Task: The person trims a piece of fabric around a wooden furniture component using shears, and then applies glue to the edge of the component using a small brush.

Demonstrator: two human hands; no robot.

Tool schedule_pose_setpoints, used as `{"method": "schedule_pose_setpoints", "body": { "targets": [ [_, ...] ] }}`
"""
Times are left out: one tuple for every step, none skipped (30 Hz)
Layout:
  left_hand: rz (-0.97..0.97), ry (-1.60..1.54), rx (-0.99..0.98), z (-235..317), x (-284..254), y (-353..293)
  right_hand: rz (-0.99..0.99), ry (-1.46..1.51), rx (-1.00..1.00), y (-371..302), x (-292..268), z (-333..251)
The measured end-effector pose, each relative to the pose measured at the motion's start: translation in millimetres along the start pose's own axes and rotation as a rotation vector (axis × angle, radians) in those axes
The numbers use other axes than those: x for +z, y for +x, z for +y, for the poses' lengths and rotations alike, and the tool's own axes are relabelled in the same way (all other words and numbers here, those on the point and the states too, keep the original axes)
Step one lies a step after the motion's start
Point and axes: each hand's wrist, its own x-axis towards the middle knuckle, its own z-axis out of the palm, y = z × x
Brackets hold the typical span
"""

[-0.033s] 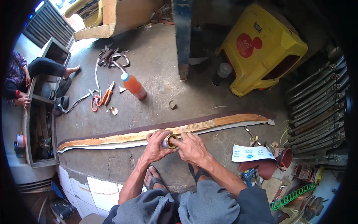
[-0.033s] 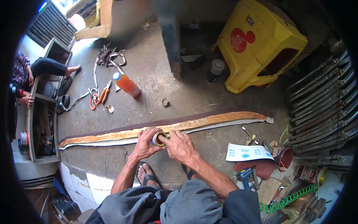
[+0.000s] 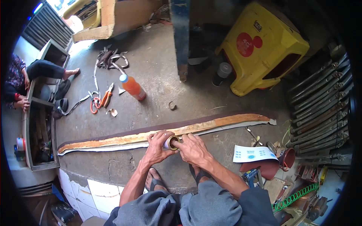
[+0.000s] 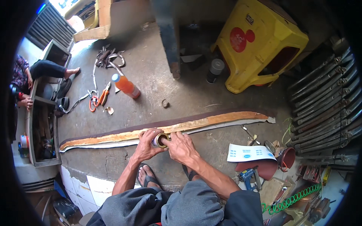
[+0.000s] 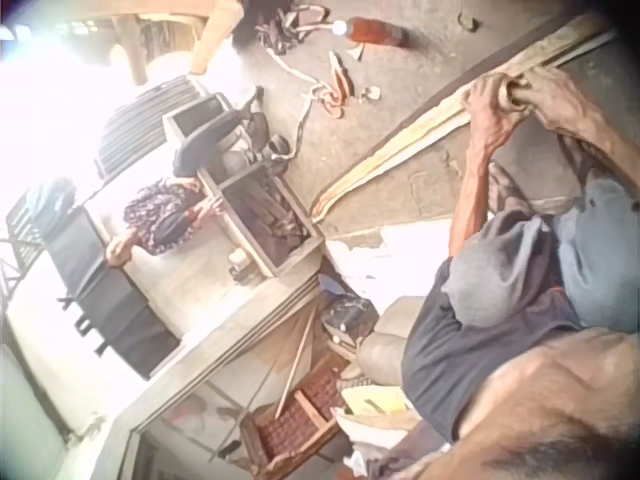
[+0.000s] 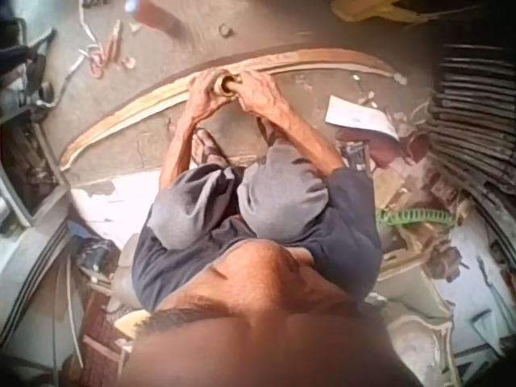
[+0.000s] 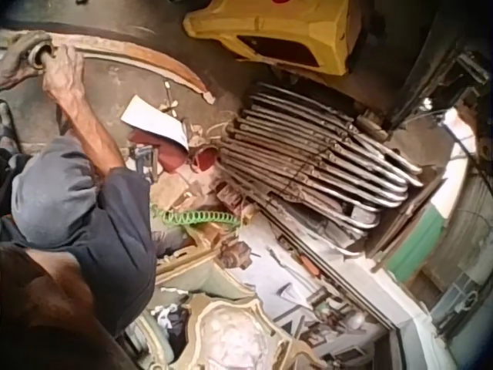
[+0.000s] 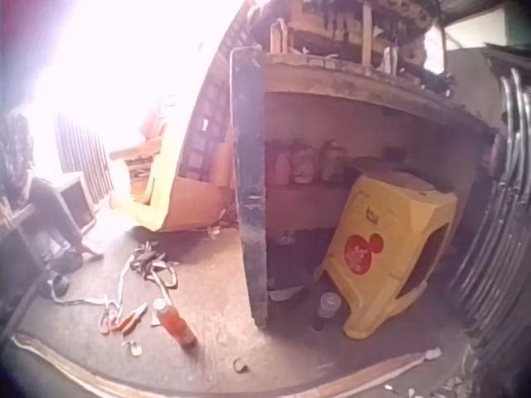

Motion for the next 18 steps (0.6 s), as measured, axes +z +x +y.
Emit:
{"method": "schedule_pose_setpoints", "body": {
  "targets": [
    [-0.023,-0.003,0.017,2.8,4.5,3.7,-0.078,-0.004,0.014,-3.8,5.2,7.8],
    [-0.046,-0.007,0.034,5.4,9.3,6.9,-0.156,-0.008,0.030,-8.9,9.4,16.9],
    [-0.047,-0.009,0.021,8.0,12.8,7.2,-0.168,0.069,0.014,-11.1,7.5,22.2],
    [-0.059,-0.014,0.033,10.2,15.7,8.2,-0.161,0.066,0.030,-17.3,4.6,26.2],
    [-0.049,-0.006,0.012,12.3,18.4,9.4,-0.167,0.391,0.141,-24.9,0.9,29.5],
    [-0.035,0.007,-0.014,13.6,18.9,9.8,-0.169,0.721,0.242,-29.9,-7.4,27.8],
    [0.003,0.010,-0.018,13.4,19.9,10.8,-0.378,1.041,0.509,-31.7,-34.9,19.5],
    [-0.005,0.008,-0.013,11.7,22.1,11.5,-0.371,1.045,0.516,-38.8,-20.1,29.7],
    [-0.003,-0.027,-0.056,10.6,25.8,15.4,-0.426,1.285,0.480,-50.7,4.8,44.7],
    [-0.001,-0.057,-0.108,4.0,28.4,17.6,-0.487,1.530,0.429,-58.3,20.1,52.1],
    [-0.041,-0.169,-0.226,-12.3,29.9,17.5,-0.457,1.582,0.436,-61.1,18.5,48.9],
    [-0.050,-0.175,-0.220,-15.6,34.0,20.6,-0.447,1.581,0.445,-68.2,17.6,56.5],
    [-0.089,-0.183,-0.256,-16.4,38.2,24.0,-0.125,1.767,0.562,-76.6,19.9,70.9],
    [-0.127,-0.190,-0.294,-17.9,41.2,27.0,0.218,1.923,0.671,-84.5,22.8,86.7],
    [-0.178,-0.172,-0.294,-21.1,44.3,29.7,0.435,1.888,0.748,-93.8,29.7,108.3],
    [-0.180,-0.173,-0.295,-29.5,47.7,30.7,0.648,1.840,0.818,-101.0,36.3,130.2],
    [-0.211,-0.161,-0.289,-40.0,50.4,29.4,0.675,1.766,0.840,-106.4,34.5,149.9],
    [-0.245,-0.150,-0.283,-48.4,50.9,27.7,0.703,1.692,0.864,-107.4,32.7,163.3]
  ]
}}
